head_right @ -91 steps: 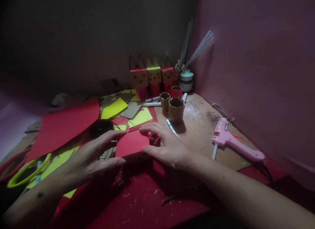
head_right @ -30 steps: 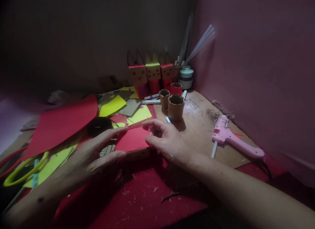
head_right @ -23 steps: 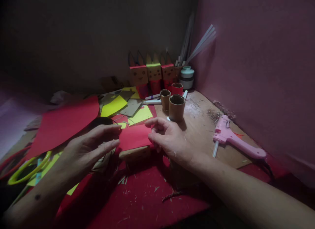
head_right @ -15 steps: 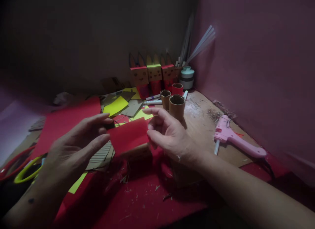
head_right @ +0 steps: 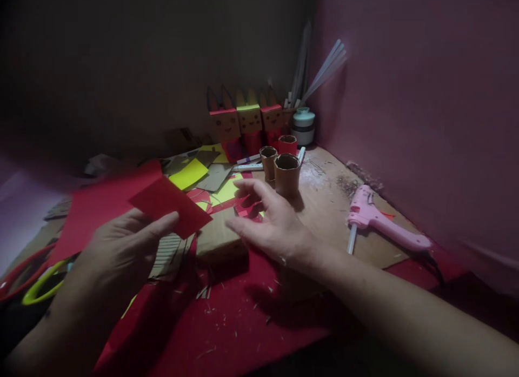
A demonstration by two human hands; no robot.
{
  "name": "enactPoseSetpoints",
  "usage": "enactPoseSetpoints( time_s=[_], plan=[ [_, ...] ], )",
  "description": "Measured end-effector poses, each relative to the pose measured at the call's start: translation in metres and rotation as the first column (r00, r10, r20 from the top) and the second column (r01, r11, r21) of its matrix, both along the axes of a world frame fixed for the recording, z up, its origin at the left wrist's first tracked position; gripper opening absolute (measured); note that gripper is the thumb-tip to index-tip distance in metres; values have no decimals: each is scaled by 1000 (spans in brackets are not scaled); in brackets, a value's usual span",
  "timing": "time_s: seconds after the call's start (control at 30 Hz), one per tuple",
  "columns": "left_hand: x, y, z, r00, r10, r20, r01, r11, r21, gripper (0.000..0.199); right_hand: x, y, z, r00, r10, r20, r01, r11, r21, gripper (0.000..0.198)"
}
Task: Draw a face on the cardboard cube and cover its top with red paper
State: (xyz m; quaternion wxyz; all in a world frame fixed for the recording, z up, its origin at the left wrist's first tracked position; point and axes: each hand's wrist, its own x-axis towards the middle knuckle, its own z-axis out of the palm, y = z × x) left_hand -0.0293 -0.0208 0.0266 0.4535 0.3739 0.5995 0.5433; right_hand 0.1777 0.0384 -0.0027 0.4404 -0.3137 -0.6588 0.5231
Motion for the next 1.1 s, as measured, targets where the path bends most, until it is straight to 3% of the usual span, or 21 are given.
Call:
enactPoseSetpoints(
  time_s=[0.1,0.2,0.27,0.33,0.43,0.57,0.87,1.0,1.1],
  plan=[
    [5,-1,-2,997,-42,61,52,986,-157,31,-1,-1,-9,992,75,105,-90,986,142,74],
    [8,-1,-5,989,-120,-82,116,992,-53,30,-4,-3,-15,980,136,145,-178,925,336,82],
    [8,2,-8,949,-159,-272,175,984,36,24,-5,-3,-16,974,136,182,-205,872,444,81],
    [6,8,-11,890,-150,-430,203,976,79,19,-5,-3,-18,970,104,220,-200,854,481,77],
    [5,15,-15,857,-145,-495,197,979,54,21,-5,-1,-20,966,67,248,-176,877,448,74],
    [9,16,-21,902,-168,-398,164,985,-45,24,-4,0,-24,967,40,253,-147,895,422,74],
    [17,15,-22,949,-88,-302,91,996,-4,31,-3,0,-21,973,116,197,-152,973,176,71],
    [16,17,-24,979,-102,-177,114,992,57,20,-4,1,-21,979,116,168,-137,983,122,66],
    [14,19,-23,985,-158,-67,158,987,-1,22,-4,1,-21,979,119,167,-142,981,132,66]
  ],
)
